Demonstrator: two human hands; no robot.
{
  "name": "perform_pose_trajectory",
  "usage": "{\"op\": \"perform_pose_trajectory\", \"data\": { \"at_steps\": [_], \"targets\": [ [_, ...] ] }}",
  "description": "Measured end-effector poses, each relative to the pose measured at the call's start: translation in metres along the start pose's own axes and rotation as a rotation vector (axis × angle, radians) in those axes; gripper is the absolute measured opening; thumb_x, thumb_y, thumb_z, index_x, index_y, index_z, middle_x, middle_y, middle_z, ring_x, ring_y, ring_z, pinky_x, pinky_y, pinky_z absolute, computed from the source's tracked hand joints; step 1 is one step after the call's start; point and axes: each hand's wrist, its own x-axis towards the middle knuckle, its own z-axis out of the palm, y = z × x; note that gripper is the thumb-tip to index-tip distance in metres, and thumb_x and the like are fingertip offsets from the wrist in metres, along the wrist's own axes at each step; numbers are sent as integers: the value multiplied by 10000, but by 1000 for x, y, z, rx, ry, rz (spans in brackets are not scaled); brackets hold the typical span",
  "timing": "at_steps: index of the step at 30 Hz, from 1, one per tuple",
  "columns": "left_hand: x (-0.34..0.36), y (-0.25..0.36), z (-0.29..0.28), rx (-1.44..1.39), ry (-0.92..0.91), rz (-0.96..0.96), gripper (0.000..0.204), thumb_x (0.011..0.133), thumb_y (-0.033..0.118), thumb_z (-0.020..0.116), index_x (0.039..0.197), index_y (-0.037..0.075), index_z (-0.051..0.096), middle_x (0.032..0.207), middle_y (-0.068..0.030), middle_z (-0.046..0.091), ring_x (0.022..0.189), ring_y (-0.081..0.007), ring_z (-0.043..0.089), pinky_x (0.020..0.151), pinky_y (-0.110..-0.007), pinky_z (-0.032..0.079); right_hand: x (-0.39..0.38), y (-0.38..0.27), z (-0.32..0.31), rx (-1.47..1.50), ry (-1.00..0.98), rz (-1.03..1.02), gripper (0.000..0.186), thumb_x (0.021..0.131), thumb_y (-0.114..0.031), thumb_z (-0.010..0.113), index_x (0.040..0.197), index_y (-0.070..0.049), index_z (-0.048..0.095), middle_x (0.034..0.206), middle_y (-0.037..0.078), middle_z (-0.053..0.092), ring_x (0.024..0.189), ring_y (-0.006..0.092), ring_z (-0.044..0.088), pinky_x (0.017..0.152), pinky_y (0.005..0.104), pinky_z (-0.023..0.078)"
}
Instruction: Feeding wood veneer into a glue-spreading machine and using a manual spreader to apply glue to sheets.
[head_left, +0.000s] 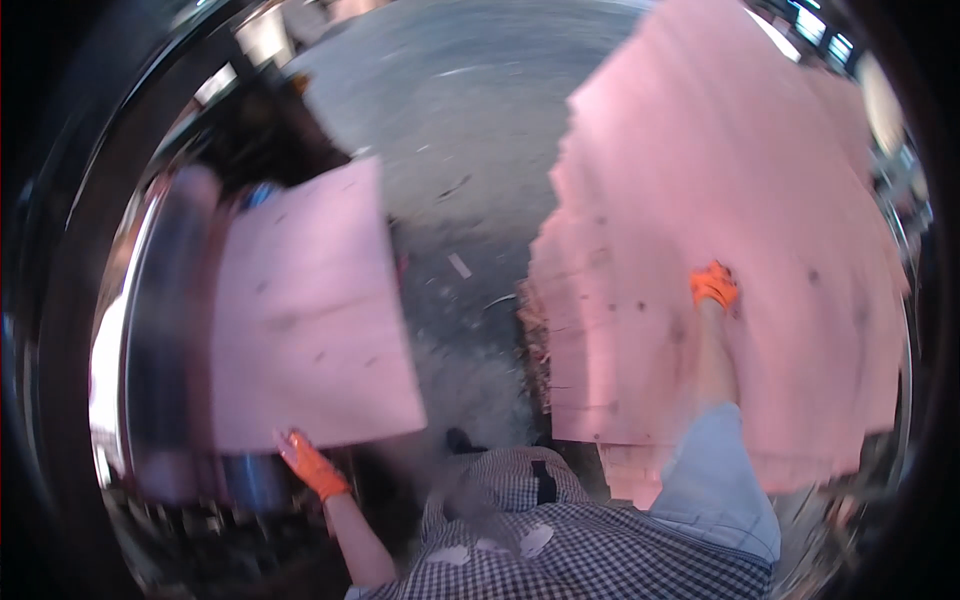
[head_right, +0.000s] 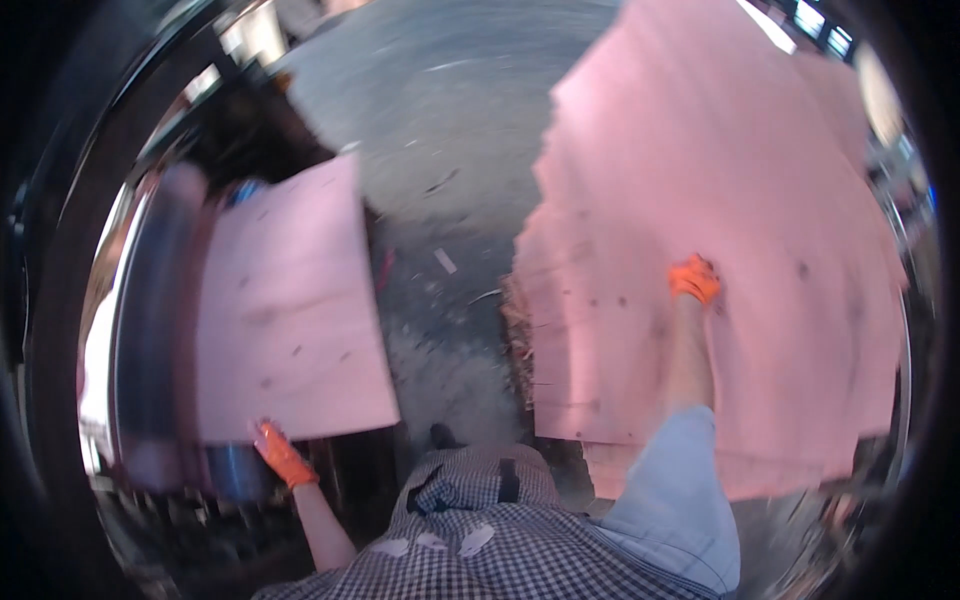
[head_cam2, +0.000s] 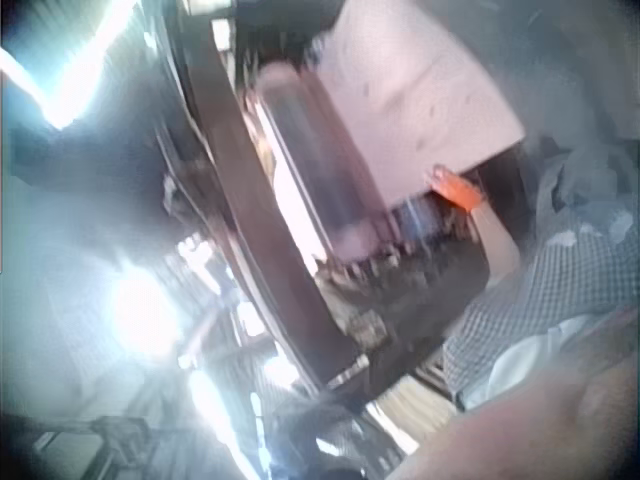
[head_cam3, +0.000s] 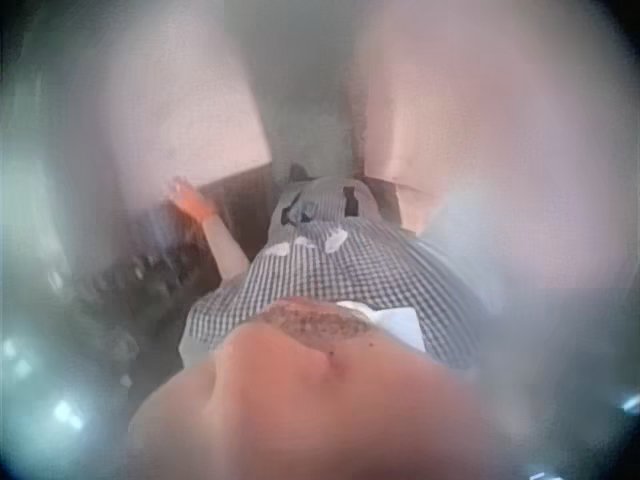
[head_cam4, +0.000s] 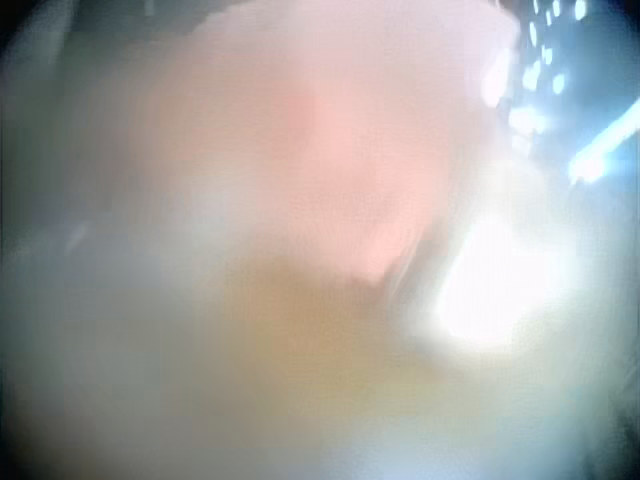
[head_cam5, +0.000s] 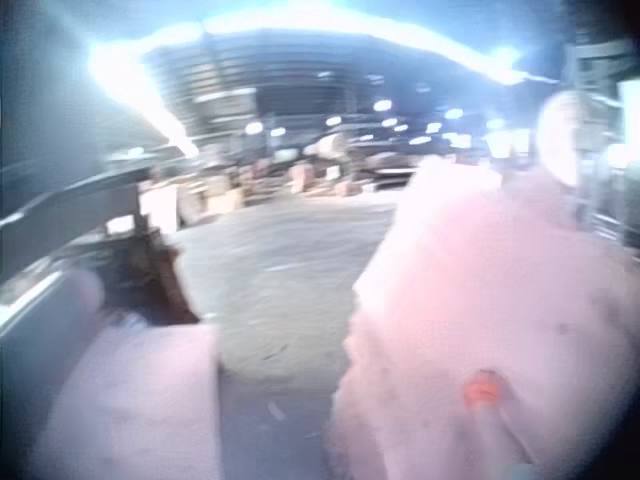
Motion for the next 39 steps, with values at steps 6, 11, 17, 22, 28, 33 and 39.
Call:
{"op": "perform_pose_trajectory", "data": {
  "at_steps": [6, 11, 17, 22, 28, 33, 39],
  "targets": [
    [-38, -27, 10, -502, 368, -698, 360, 984, 301, 562, 1284, 126, 465, 1139, -52, 561, 1037, -183, 536, 913, -360, 441, -173, -75, 144, 328, -743, -454, 470, 947, -505, 485, 1030, -76, 659, 1039, 161, 660, 1038, 301, 618, 962, 397, 458],
    [-20, -109, -27, -604, 360, -791, 880, 854, 625, 628, 1521, 173, 276, 1556, -154, 280, 1430, -364, 292, 1169, -474, 188, -339, -206, 56, 310, -1251, -358, 712, 893, -612, 481, 1369, -84, 522, 1460, 142, 478, 1355, 291, 436, 1113, 332, 330],
    [41, -144, -37, -884, 339, -730, 773, 934, 585, 519, 1529, 153, 284, 1564, -95, 304, 1438, -276, 286, 1172, -470, 205, -370, -293, -83, 265, -1365, -709, 725, 869, -591, 495, 1420, -121, 456, 1464, 172, 443, 1349, 343, 420, 1115, 385, 329],
    [47, -157, -32, -1174, 119, -864, 688, 965, 546, 481, 1507, 150, 326, 1547, -49, 342, 1402, -279, 329, 1165, -474, 244, -381, -335, -106, 251, -1393, -774, 782, 860, -588, 534, 1450, -90, 411, 1463, 194, 439, 1358, 338, 416, 1126, 384, 327],
    [0, -157, -3, -1222, -260, -929, 576, 989, 353, 521, 1472, 69, 389, 1516, -80, 399, 1389, -272, 382, 1141, -485, 312, -394, -328, -98, 387, -1393, -756, 890, 793, -554, 637, 1469, -47, 358, 1427, 235, 456, 1339, 365, 427, 1116, 414, 336],
    [27, -45, 116, -506, -518, -405, 458, 958, 159, 575, 1363, -40, 497, 1387, -161, 535, 1282, -252, 514, 1107, -405, 385, -388, -312, -82, 339, -1279, -686, 944, 788, -549, 648, 1486, -24, 287, 1393, 292, 462, 1289, 388, 474, 1052, 448, 405],
    [16, 165, 300, -38, -754, 924, 350, 979, 166, 520, 1254, -41, 582, 1115, -143, 677, 984, -237, 655, 929, -379, 486, -343, -277, -74, 540, -1077, -238, 595, 902, -458, 522, 1321, -40, 465, 1298, 292, 530, 1204, 398, 542, 998, 461, 447]
  ]
}}
